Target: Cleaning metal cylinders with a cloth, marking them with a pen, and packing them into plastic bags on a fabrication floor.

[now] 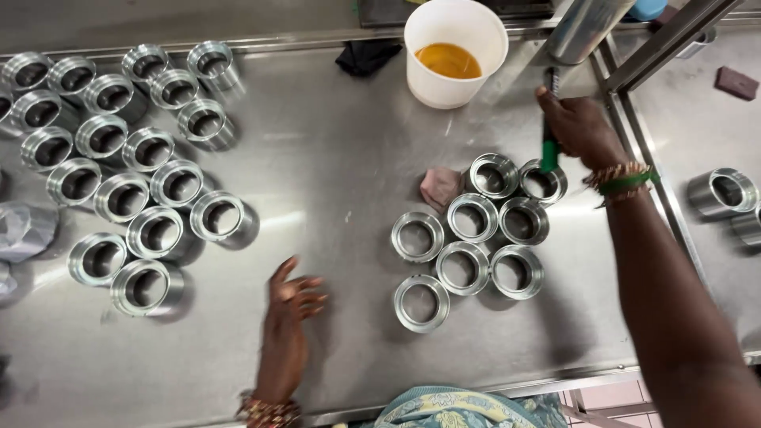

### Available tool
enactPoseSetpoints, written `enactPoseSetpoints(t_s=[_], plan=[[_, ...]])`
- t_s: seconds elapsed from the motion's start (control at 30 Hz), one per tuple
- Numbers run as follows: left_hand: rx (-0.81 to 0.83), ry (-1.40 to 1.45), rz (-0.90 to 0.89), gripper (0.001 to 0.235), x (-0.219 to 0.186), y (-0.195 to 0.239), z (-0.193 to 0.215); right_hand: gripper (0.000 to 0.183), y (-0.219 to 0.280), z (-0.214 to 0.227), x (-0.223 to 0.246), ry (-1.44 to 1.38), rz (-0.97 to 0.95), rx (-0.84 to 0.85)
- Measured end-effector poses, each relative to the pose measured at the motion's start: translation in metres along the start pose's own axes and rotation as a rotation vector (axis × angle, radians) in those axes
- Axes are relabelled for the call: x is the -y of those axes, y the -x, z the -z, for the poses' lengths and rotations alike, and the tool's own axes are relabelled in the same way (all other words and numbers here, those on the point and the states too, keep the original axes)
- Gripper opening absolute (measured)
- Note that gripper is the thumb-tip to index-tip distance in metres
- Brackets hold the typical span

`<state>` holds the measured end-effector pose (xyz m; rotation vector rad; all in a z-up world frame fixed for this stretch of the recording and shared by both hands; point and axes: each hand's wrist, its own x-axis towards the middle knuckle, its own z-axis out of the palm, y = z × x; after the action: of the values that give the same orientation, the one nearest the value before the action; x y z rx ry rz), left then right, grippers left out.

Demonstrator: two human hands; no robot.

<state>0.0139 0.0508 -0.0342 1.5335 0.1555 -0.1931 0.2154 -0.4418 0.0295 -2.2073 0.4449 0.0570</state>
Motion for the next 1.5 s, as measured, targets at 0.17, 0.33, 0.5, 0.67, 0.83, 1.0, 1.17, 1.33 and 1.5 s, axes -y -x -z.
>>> enactPoseSetpoints(t_s=[0.17, 0.33, 0.5, 0.67, 0.83, 1.0, 1.17, 1.33, 1.5], plan=[[-0.339, -0.105, 0.071, 0.055, 0.017, 0.023, 0.039, 0.06, -0.012, 0.012, -0.007, 0.702, 0.087, -0.063], [-0.499, -0.211, 0.013, 0.046, 0.021, 0.04, 0.049, 0.034, 0.064, -0.067, 0.041, 0.379, 0.795, 0.176], [-0.511, -0.233, -0.079, 0.041, 0.025, 0.045, 0.055, 0.021, 0.113, -0.104, 0.094, 0.642, 0.791, 0.341], [-0.511, -0.263, -0.066, 0.042, 0.025, 0.042, 0.056, 0.027, 0.1, -0.132, 0.079, 0.717, 0.719, 0.328], [-0.53, -0.221, -0.102, 0.042, 0.019, 0.043, 0.053, 0.019, 0.081, -0.137, 0.072, 0.622, 0.809, 0.191], [-0.546, -0.22, -0.102, 0.041, 0.018, 0.041, 0.053, 0.012, 0.041, -0.118, 0.053, 0.133, 0.641, 0.19], [-0.529, -0.202, -0.104, 0.041, 0.021, 0.035, 0.051, 0.019, 0.047, -0.085, 0.099, -0.886, 0.121, 0.402], [-0.518, -0.243, -0.022, 0.044, 0.042, 0.027, 0.059, 0.031, -0.006, -0.061, 0.077, -1.227, 0.295, 0.767], [-0.613, -0.166, -0.089, 0.035, 0.077, 0.016, 0.068, 0.016, -0.03, -0.041, 0.136, -0.787, -0.017, 0.239]])
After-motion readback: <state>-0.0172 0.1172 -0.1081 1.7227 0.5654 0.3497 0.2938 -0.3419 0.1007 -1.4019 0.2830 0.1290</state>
